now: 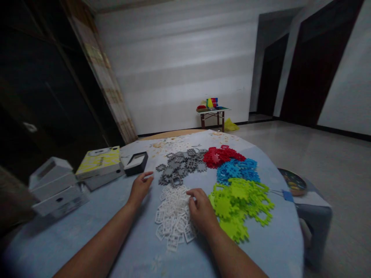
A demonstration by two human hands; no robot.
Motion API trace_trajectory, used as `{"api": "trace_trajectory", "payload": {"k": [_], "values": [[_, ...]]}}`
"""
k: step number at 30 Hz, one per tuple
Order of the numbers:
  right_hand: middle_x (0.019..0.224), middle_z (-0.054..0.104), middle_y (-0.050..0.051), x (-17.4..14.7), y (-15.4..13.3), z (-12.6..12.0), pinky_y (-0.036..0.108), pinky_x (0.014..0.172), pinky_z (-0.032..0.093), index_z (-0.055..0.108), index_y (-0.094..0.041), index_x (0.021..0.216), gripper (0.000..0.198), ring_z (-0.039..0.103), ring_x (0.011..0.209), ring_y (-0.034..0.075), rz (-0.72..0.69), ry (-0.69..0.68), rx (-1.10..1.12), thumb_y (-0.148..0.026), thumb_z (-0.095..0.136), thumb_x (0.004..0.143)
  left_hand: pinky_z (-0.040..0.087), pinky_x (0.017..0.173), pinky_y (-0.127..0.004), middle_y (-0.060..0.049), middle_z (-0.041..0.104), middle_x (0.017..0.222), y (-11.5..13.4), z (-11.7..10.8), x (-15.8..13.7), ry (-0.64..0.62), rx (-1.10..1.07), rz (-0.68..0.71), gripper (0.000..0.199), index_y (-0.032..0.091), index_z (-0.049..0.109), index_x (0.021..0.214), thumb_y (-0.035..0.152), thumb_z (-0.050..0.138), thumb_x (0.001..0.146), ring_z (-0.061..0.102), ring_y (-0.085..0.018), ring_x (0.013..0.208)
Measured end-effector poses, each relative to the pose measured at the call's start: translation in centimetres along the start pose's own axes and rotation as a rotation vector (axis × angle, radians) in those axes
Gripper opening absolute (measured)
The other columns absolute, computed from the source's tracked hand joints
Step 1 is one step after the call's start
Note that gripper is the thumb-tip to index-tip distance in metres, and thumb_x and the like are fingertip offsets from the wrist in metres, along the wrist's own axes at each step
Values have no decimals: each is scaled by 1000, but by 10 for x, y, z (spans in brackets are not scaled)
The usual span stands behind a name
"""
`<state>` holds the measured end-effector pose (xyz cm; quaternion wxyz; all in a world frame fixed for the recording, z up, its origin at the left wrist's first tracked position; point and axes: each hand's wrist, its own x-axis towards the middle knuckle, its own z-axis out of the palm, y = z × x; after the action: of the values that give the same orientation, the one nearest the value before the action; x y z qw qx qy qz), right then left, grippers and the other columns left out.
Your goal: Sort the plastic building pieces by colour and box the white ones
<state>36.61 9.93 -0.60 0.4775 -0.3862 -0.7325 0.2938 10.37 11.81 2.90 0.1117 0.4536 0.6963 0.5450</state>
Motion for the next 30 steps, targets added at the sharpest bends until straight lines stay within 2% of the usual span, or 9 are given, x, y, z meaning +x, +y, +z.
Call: {"api": "trace_trajectory", "payload": {"k": [6, 11, 16, 30], "values": [[99, 63, 8, -1, 10, -4, 31, 78, 48, 64, -19, 95, 27, 59, 95, 20, 30, -12, -14, -27, 42, 80, 49, 73, -34, -8, 69, 82, -26, -47, -29, 58, 21, 9, 35, 15, 68, 95, 34, 55, 68, 62, -19, 74], [100, 64, 8, -4, 13, -4, 32, 80, 48, 64, -18, 95, 29, 59, 95, 20, 48, -7, -53, -30, 42, 80, 50, 73, -34, -9, 69, 80, -44, -66, -38, 115, 4, -23, 31, 14, 67, 89, 34, 54, 68, 63, -19, 73], [98, 65, 8, -7, 12, -6, 32, 79, 49, 65, -18, 94, 28, 60, 93, 20, 26, 11, -79, -29, 42, 80, 51, 72, -34, -9, 70, 83, -48, -69, -37, 135, -17, -41, 30, 15, 67, 87, 32, 54, 67, 64, -19, 74], [93, 66, 8, -3, -2, -12, 31, 74, 50, 66, -16, 91, 27, 61, 89, 19, 18, 89, -64, -23, 42, 81, 49, 69, -33, -8, 69, 84, -52, -62, -35, 14, 1, -55, 38, 15, 66, 92, 41, 53, 68, 64, -20, 71]]}}
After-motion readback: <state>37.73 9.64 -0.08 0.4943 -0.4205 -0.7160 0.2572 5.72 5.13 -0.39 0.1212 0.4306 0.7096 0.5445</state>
